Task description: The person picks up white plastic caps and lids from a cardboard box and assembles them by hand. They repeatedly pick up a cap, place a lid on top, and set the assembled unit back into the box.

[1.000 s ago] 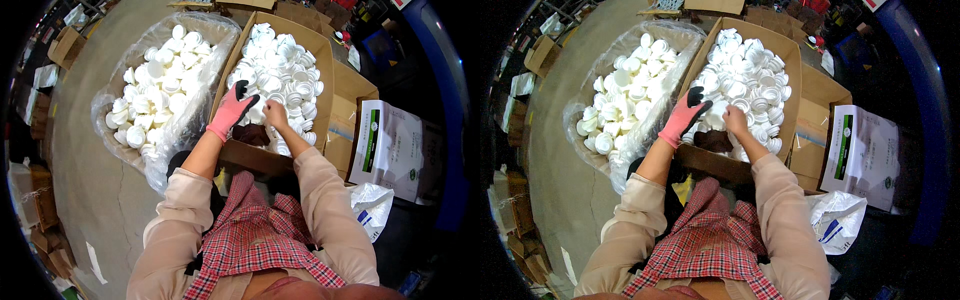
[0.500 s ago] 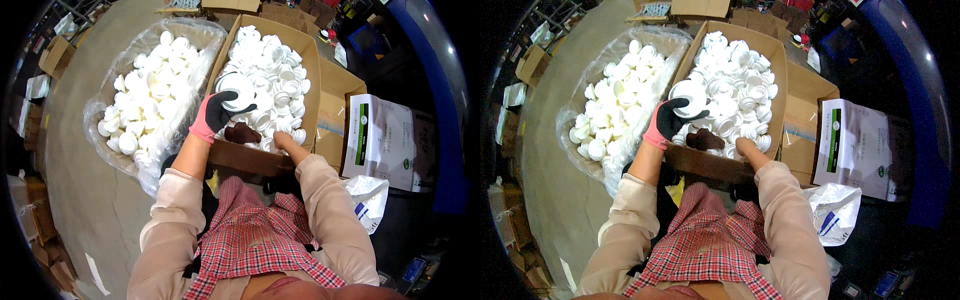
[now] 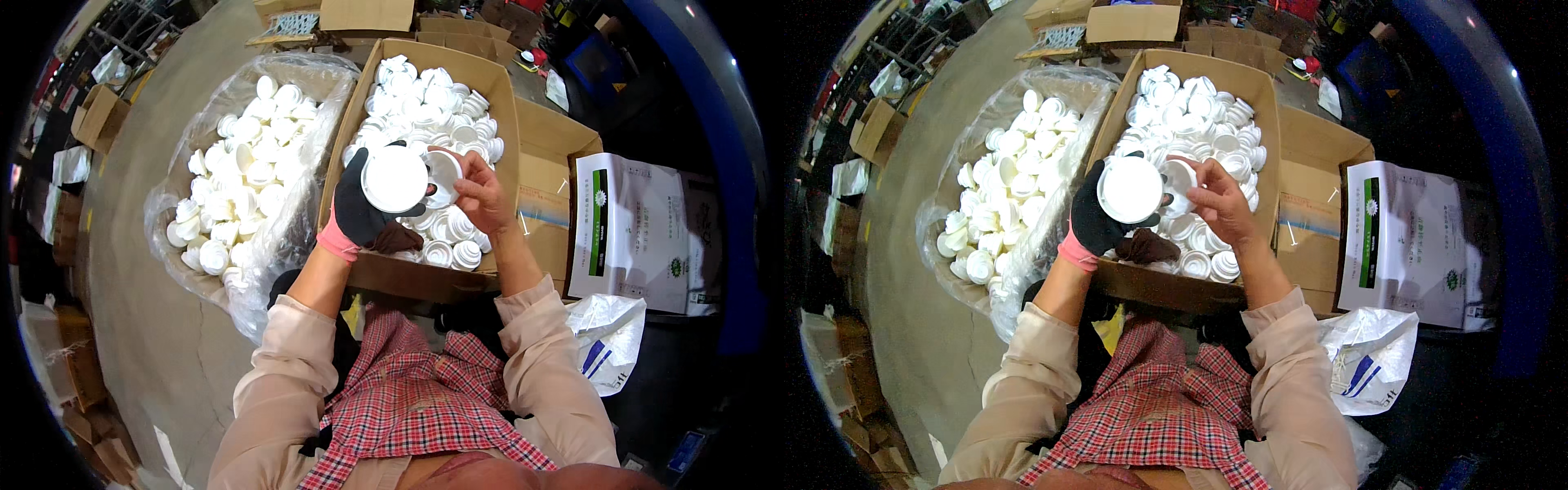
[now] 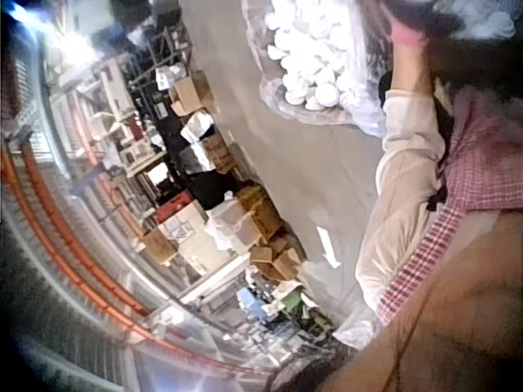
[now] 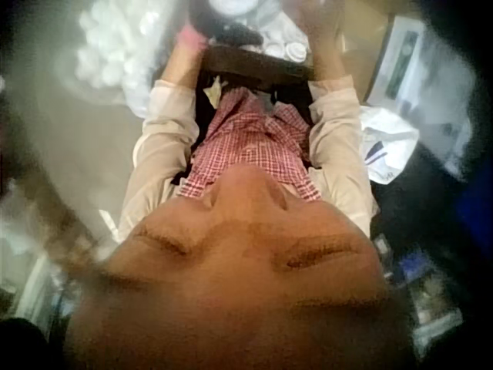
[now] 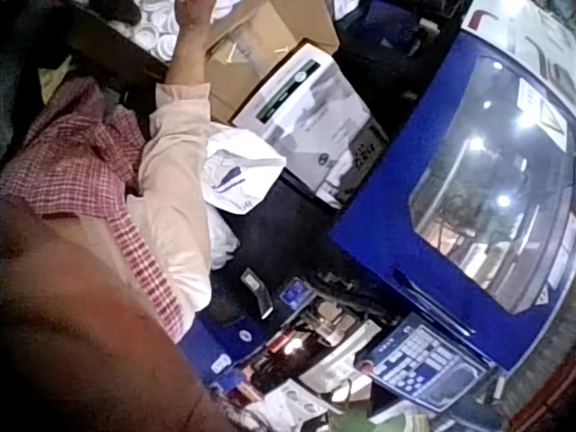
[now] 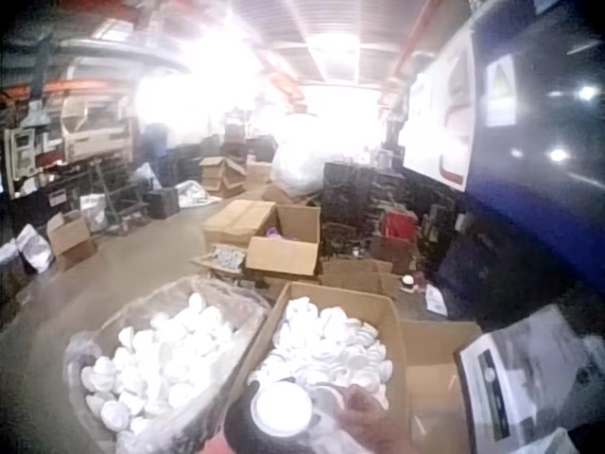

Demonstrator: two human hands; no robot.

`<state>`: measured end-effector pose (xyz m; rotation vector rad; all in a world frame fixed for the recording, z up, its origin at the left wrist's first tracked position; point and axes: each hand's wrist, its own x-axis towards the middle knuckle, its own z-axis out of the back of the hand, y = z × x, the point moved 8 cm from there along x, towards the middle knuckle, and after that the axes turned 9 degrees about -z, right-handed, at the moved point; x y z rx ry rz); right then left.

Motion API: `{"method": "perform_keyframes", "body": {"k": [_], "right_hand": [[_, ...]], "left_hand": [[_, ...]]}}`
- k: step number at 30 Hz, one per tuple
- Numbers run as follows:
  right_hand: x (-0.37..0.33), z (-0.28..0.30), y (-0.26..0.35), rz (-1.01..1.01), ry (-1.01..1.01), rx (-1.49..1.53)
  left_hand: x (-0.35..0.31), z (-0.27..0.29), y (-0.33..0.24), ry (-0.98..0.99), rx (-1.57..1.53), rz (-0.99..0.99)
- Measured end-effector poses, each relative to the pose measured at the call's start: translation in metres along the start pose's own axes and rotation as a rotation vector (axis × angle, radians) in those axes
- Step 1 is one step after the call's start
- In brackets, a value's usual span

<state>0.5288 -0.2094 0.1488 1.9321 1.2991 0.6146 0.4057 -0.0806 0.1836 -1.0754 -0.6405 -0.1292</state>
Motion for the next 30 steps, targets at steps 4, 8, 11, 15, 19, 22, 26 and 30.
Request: {"method": "perform_keyframes", "body": {"k": [4,8,11,15,19,22,26,30], "right_hand": [[-0.01,-0.005,0.001,-0.049,-0.086,-0.057],[-0.014,0.015,0.025,0.232,-0.191,-0.429],[-0.018,-0.033,0.029,0.188,-0.139,-0.449],[-0.022,-0.054,0.025,0.329,-0.242,-1.006],[-0.02,-0.058,0.031,0.342,-0.32,-1.135],[-0.021,-0.054,0.019,0.287,-0.402,-0.99],[-0.017,-0.079,0.02,0.373,-0.226,-1.276],[-0.02,-0.077,0.023,0.38,-0.252,-1.239]], "left_hand": [[0.0,-0.012,0.014,-0.105,-0.409,0.164],[0.004,-0.032,0.012,-0.251,-1.32,0.429],[-0.008,-0.031,0.021,-0.221,-1.15,0.241],[-0.007,-0.03,-0.007,0.008,-0.472,0.193],[0.001,-0.029,-0.031,0.183,0.023,-0.238],[-0.004,-0.022,-0.013,0.01,-0.052,-0.122],[-0.008,-0.016,0.0,-0.203,-0.316,-0.025],[-0.007,-0.017,0.005,-0.255,-0.423,0.014]]}}
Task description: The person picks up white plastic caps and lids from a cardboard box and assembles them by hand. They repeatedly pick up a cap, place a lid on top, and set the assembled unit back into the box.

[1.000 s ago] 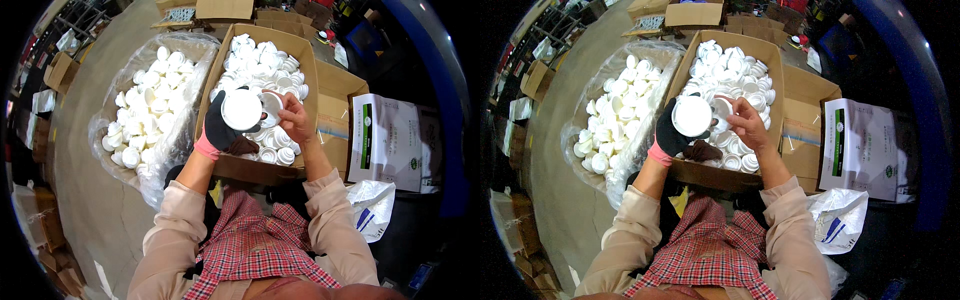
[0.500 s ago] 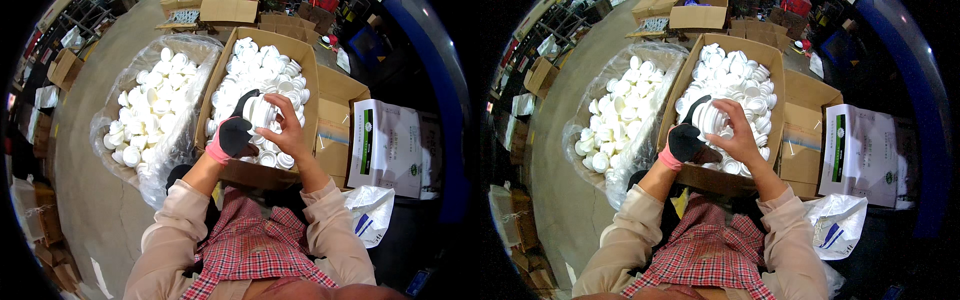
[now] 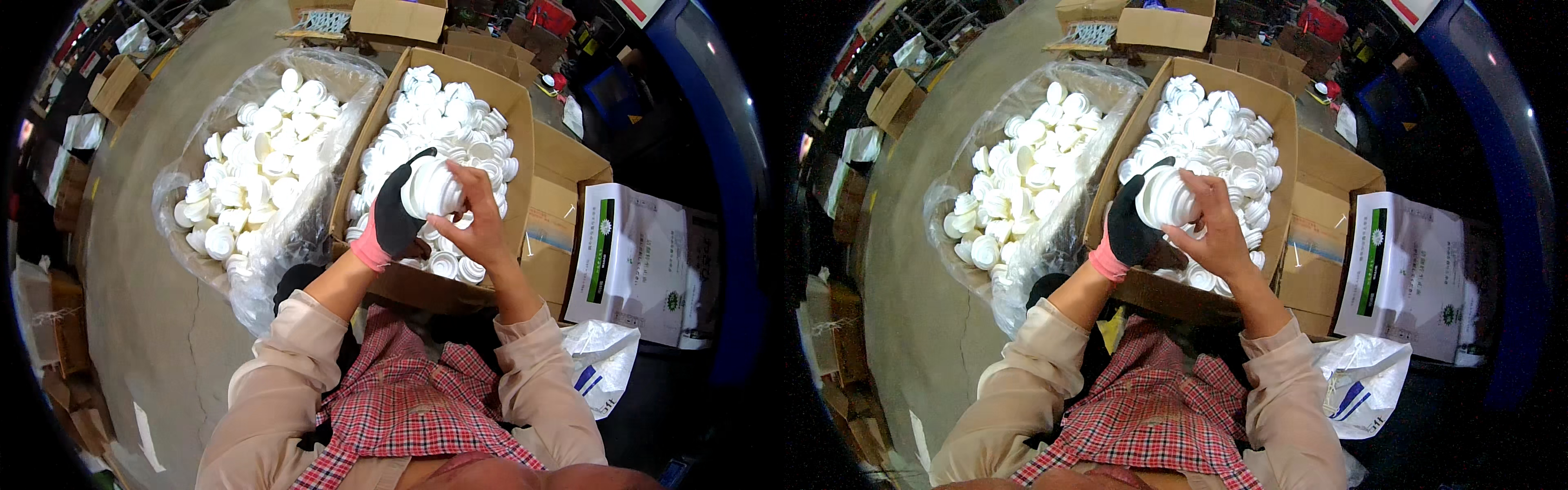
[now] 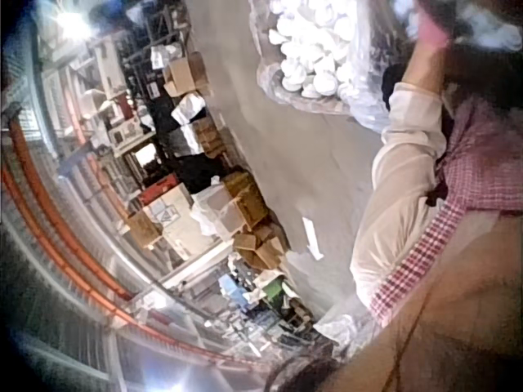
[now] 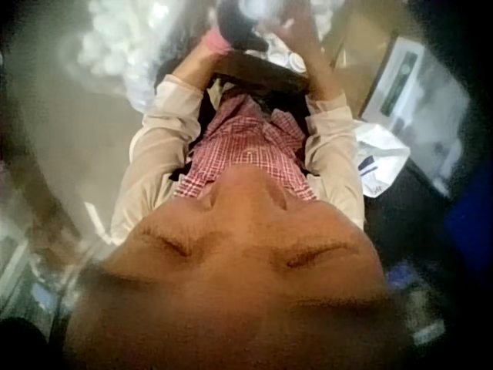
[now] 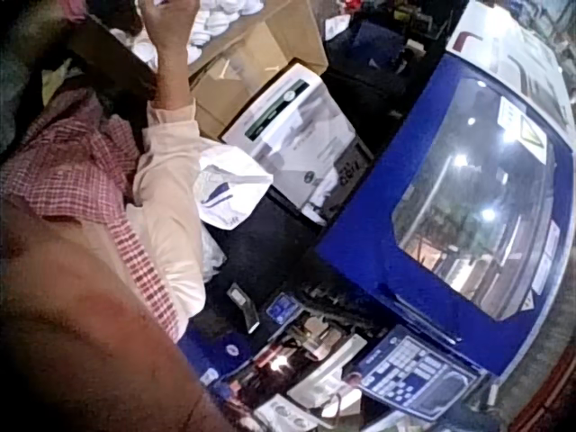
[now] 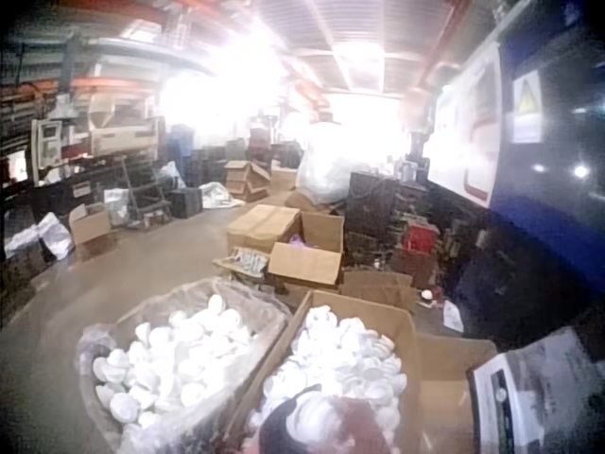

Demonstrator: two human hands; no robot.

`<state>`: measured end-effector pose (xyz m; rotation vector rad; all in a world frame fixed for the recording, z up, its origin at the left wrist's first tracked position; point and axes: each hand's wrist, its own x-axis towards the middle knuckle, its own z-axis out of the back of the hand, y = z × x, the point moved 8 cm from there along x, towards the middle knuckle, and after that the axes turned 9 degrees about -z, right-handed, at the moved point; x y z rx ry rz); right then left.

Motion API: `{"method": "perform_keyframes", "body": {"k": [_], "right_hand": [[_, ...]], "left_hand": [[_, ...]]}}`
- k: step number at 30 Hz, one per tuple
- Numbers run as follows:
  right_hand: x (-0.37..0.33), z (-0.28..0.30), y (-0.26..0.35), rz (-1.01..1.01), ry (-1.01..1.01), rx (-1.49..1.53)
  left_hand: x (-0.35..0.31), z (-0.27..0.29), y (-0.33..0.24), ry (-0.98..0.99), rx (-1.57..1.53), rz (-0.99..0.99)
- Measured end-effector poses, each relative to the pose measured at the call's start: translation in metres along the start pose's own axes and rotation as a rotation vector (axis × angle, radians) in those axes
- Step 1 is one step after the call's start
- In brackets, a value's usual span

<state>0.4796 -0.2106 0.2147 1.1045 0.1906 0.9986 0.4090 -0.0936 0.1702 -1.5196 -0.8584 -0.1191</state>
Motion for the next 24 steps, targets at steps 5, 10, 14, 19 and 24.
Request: {"method": "perform_keyframes", "body": {"k": [5,10,14,19,24], "right_hand": [[0.0,0.0,0.014,0.058,-0.092,-0.088],[-0.001,0.0,0.024,0.089,-0.116,-0.148],[-0.001,-0.001,0.025,0.119,-0.104,-0.167],[-0.002,-0.002,0.025,0.101,-0.081,-0.155],[-0.001,-0.004,0.024,0.056,-0.07,-0.153]], "left_hand": [[-0.001,0.003,0.0,0.0,-0.054,0.02],[0.001,-0.001,-0.015,0.084,0.049,-0.053],[0.001,-0.001,-0.019,0.097,0.051,-0.077],[-0.001,0.0,-0.015,0.092,0.021,-0.06],[-0.004,0.001,0.0,0.041,-0.173,0.06]]}}
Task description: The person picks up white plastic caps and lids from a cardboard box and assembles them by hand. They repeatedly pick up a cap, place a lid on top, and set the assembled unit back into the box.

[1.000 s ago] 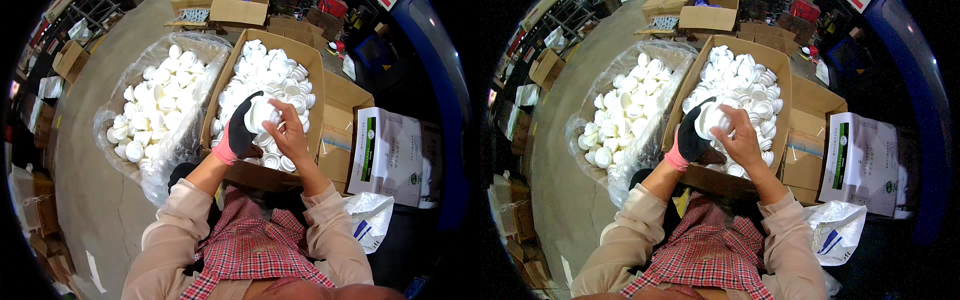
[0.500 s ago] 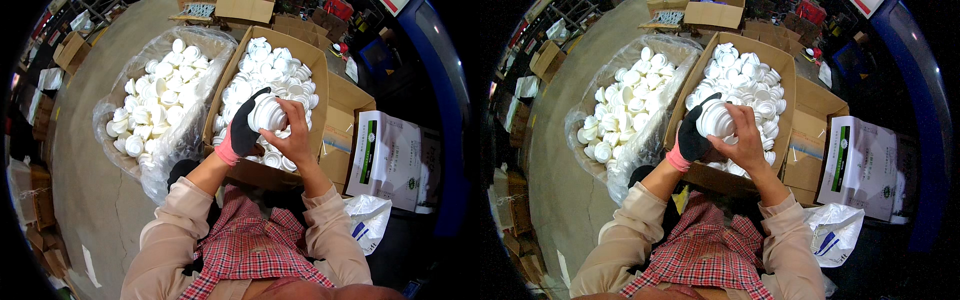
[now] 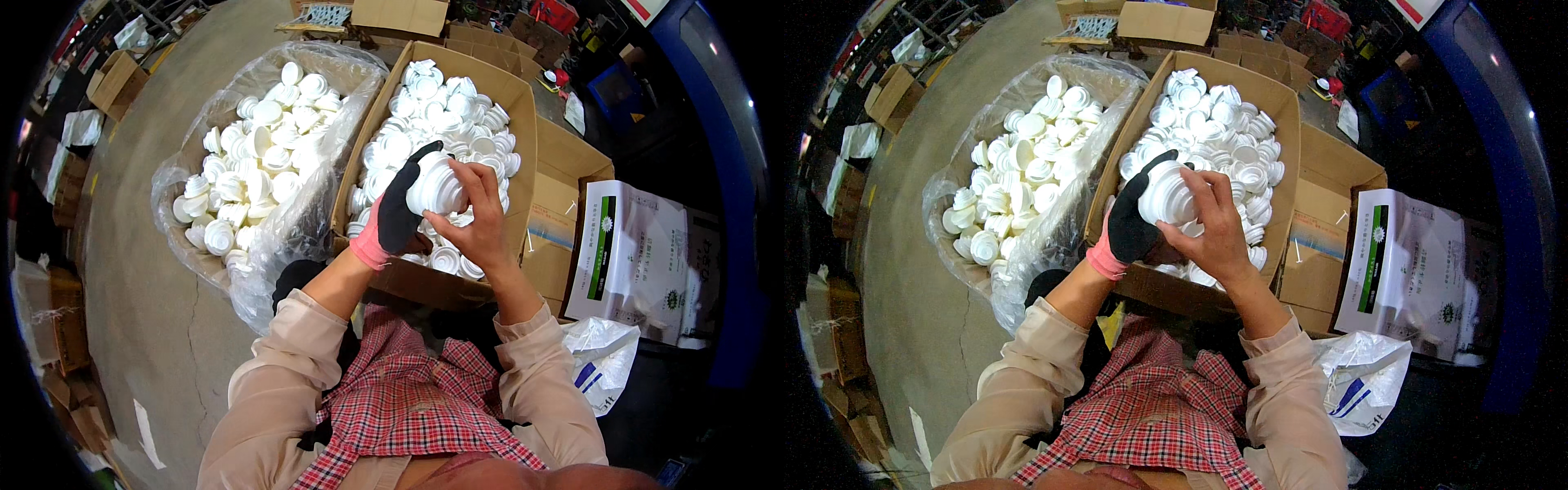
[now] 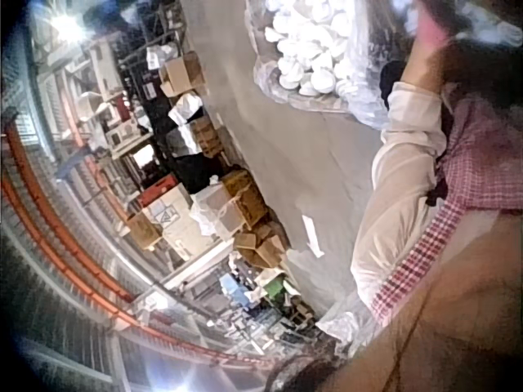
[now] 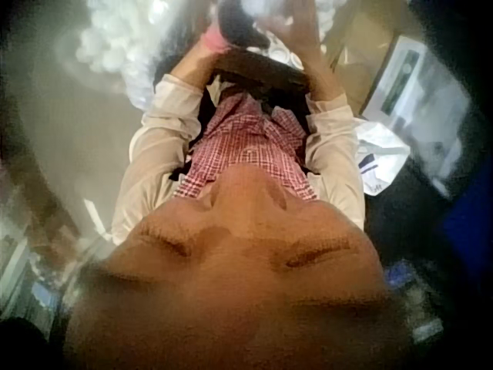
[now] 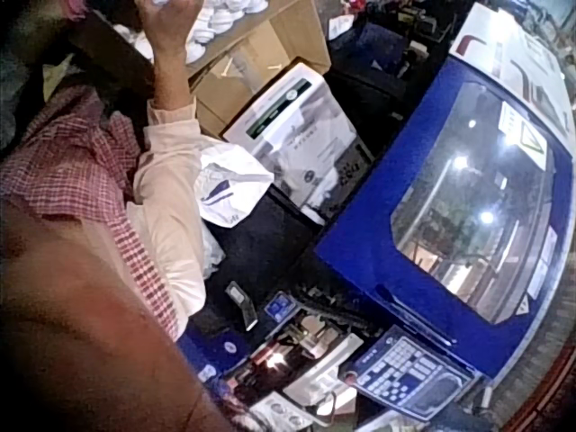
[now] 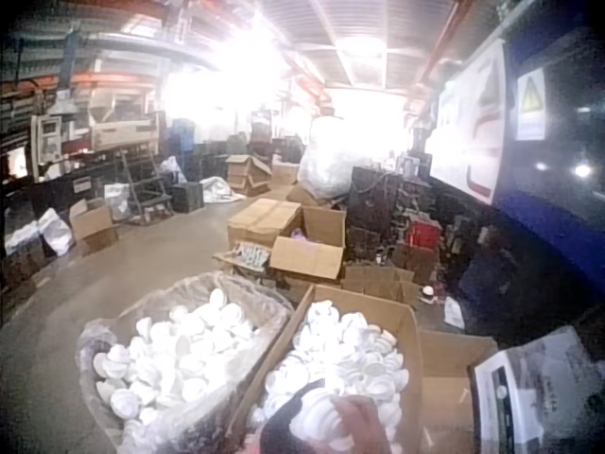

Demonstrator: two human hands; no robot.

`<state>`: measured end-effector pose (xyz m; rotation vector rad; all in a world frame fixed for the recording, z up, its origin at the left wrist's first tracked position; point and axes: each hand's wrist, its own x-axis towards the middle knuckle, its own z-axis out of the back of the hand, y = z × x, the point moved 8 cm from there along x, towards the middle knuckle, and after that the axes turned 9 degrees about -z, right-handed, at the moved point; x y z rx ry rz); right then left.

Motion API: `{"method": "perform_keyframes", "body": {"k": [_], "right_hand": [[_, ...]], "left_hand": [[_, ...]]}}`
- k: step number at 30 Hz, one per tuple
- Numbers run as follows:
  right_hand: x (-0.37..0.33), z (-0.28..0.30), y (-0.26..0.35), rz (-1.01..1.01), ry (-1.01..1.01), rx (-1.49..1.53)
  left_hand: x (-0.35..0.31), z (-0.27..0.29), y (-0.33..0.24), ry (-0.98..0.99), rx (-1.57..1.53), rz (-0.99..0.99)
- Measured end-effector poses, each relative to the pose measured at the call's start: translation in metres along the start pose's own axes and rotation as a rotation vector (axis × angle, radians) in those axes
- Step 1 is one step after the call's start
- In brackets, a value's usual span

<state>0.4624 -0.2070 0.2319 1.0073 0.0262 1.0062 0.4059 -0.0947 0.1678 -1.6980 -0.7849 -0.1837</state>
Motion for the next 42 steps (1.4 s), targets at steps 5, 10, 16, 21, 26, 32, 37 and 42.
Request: {"method": "perform_keyframes", "body": {"k": [5,10,16,21,26,32,37,42], "right_hand": [[0.001,0.004,-0.001,0.119,-0.038,-0.126],[0.004,-0.004,-0.061,-0.419,-0.053,0.61],[0.01,0.001,-0.082,-0.451,-0.283,0.364],[0.006,-0.003,-0.099,-0.538,-0.233,0.508],[0.011,-0.007,-0.116,-0.562,-0.004,1.048],[0.013,-0.021,-0.088,-0.396,0.181,0.909],[0.01,-0.021,-0.053,-0.125,0.172,0.421],[0.008,-0.026,-0.034,0.013,0.135,0.146]], "left_hand": [[0.002,-0.013,-0.003,-0.083,-0.153,0.262],[0.0,-0.027,0.001,0.043,-0.011,0.271],[-0.031,0.008,0.058,-0.023,0.73,0.123],[-0.018,-0.005,0.04,-0.055,0.381,0.336],[-0.004,0.006,0.044,-0.237,-0.671,0.48],[-0.008,0.02,0.044,-0.237,-0.71,0.468],[-0.009,0.017,0.033,-0.233,-0.828,0.521],[-0.015,0.032,0.03,-0.269,-0.567,0.523]]}}
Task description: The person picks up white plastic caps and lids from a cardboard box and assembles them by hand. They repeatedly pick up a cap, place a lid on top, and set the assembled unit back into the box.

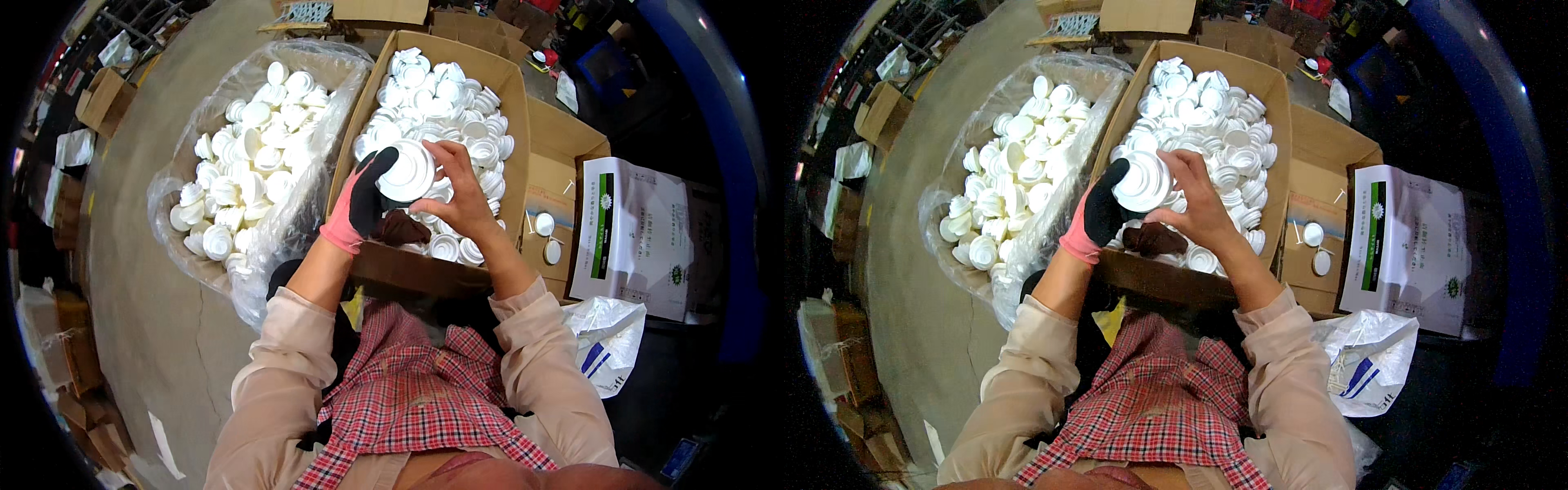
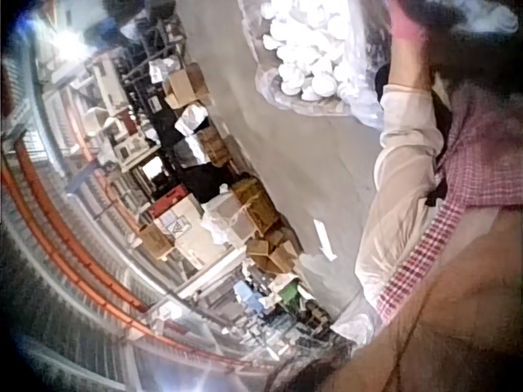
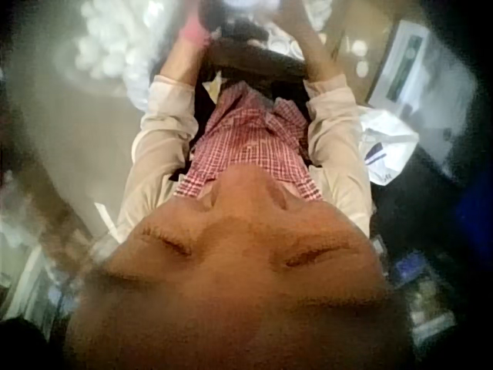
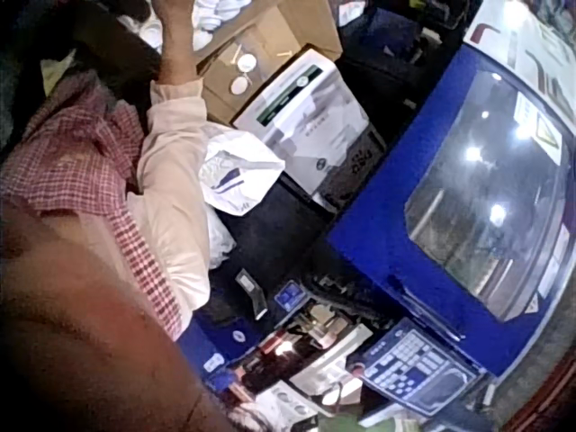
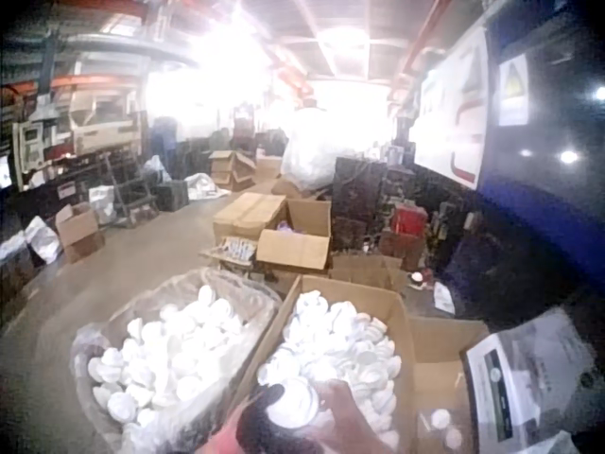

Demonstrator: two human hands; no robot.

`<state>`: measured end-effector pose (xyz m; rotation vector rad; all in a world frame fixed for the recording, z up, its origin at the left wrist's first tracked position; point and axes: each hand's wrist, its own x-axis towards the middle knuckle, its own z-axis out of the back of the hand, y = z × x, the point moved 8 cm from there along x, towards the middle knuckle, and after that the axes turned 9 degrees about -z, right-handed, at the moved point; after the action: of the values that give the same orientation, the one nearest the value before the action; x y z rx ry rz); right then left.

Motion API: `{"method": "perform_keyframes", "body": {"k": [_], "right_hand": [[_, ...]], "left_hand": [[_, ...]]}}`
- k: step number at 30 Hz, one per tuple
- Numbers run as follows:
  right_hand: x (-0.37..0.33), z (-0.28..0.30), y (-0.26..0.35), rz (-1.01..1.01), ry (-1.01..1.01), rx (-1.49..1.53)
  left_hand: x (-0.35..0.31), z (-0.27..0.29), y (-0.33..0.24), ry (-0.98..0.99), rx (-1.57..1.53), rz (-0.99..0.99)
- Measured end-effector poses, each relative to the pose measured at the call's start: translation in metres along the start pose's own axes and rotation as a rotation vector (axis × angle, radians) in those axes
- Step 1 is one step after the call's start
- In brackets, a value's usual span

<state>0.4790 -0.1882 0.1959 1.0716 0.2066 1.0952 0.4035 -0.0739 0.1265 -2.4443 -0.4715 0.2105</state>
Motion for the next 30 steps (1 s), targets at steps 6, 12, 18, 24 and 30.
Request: {"method": "perform_keyframes", "body": {"k": [6,12,18,24,30], "right_hand": [[-0.002,-0.009,0.012,0.112,0.055,-0.092],[-0.005,-0.02,0.02,0.151,0.016,-0.06],[0.003,-0.035,-0.018,-0.086,0.059,0.054],[-0.001,-0.009,-0.04,-0.22,0.06,0.206],[-0.031,0.116,-0.046,-0.254,-0.219,0.186]], "left_hand": [[-0.012,-0.011,-0.019,-0.003,0.26,-0.025],[-0.006,0.037,-0.003,0.078,0.577,-0.353],[0.0,0.071,-0.037,-0.163,-0.145,-0.421],[-0.007,0.097,-0.022,-0.535,-0.183,-0.19],[0.003,0.077,-0.006,-0.223,0.145,-0.144]]}}
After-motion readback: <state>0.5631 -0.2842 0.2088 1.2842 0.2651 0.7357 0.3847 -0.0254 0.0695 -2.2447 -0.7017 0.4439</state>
